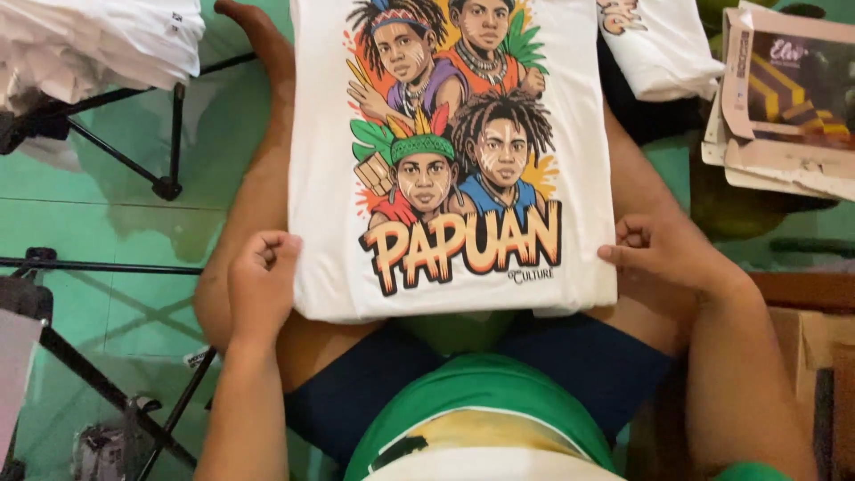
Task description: The person uses a lint roller to clean a white t-shirt with a graphic print. They roll the sticky surface over the front and back of the shirt to remove lint, then flip the shirt to reveal the back design.
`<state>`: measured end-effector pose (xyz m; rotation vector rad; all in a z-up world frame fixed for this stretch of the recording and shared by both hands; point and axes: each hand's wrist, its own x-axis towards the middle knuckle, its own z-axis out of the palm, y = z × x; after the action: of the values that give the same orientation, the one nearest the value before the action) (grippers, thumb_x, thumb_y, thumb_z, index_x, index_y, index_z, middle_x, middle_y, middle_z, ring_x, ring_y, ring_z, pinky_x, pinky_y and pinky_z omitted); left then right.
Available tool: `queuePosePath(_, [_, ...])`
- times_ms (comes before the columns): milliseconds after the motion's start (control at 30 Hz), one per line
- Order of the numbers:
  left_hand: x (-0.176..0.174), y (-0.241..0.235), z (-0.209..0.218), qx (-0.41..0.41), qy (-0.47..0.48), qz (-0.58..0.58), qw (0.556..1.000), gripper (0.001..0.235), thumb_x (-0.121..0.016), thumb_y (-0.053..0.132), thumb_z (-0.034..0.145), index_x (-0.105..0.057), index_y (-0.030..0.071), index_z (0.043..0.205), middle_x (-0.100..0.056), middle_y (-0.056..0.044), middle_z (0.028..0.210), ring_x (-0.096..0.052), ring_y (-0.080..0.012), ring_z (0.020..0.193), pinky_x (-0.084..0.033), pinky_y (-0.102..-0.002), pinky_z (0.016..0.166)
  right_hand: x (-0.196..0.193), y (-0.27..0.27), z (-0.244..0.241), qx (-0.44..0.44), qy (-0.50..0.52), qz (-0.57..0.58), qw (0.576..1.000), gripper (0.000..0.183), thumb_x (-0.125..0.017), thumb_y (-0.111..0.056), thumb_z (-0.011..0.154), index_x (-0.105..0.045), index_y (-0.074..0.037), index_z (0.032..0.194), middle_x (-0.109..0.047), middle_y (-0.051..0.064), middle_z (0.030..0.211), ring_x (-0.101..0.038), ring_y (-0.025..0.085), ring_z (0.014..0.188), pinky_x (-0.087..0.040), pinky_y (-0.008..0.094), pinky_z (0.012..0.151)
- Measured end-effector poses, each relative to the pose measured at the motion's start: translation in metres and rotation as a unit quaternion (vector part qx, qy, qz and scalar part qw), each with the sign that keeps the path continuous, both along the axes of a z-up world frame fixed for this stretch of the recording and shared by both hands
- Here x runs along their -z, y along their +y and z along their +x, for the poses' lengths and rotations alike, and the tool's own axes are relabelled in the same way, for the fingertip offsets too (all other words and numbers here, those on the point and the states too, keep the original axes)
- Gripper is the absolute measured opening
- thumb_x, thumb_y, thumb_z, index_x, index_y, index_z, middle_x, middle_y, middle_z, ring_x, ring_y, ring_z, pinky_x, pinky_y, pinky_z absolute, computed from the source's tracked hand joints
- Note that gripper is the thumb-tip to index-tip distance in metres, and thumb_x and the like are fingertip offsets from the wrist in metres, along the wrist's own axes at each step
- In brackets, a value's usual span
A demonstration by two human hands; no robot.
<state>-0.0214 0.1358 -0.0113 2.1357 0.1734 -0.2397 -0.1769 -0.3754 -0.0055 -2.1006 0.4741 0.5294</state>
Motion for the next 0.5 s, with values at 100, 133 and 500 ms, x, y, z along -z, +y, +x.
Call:
queuePosePath(100, [-0.009,0.002,0.007,-0.029,-0.022,-0.024,0.999,0.018,-0.062,0.024,0.104,-0.066,0.007,0.108,-0.068,-0.004,0.099,-0.063,-0.0145,0.092,-0.050,-0.029,0.085,-0.014,0.007,-0.007,0.039,0.030,0.050,0.998,0.030,-0.071,-0.021,0.097,-0.070,0.001,0.077,-0.071,0.014,0.063,-0.059,0.019,0.057,-0.042,0.029,0.055])
queuePosePath(133, [0.000,0.003,0.010,-0.031,-0.025,-0.023,0.999,0.018,-0.062,0.024,0.104,-0.066,0.007,0.108,-0.068,-0.004,0.099,-0.063,-0.0145,0.092,-0.050,-0.029,0.085,-0.009,-0.001,-0.008,0.038,0.026,0.050,0.998,0.030,-0.071,-0.021,0.097,-0.070,0.001,0.077,-0.071,0.014,0.063,-0.059,0.019,0.057,-0.042,0.029,0.055])
queuePosePath(500, [-0.011,-0.005,-0.023,-0.020,0.048,-0.038,0.998,0.028,-0.064,0.029,0.098,-0.067,0.010,0.117,-0.073,-0.003,0.105,-0.066,-0.0114,0.093,-0.051,-0.026,0.078,-0.027,0.029,-0.029,-0.047,-0.052,-0.094,0.993,0.032,-0.077,-0.030,0.091,-0.066,-0.012,0.068,-0.067,0.001,0.055,-0.058,0.010,0.052,-0.036,0.027,0.051])
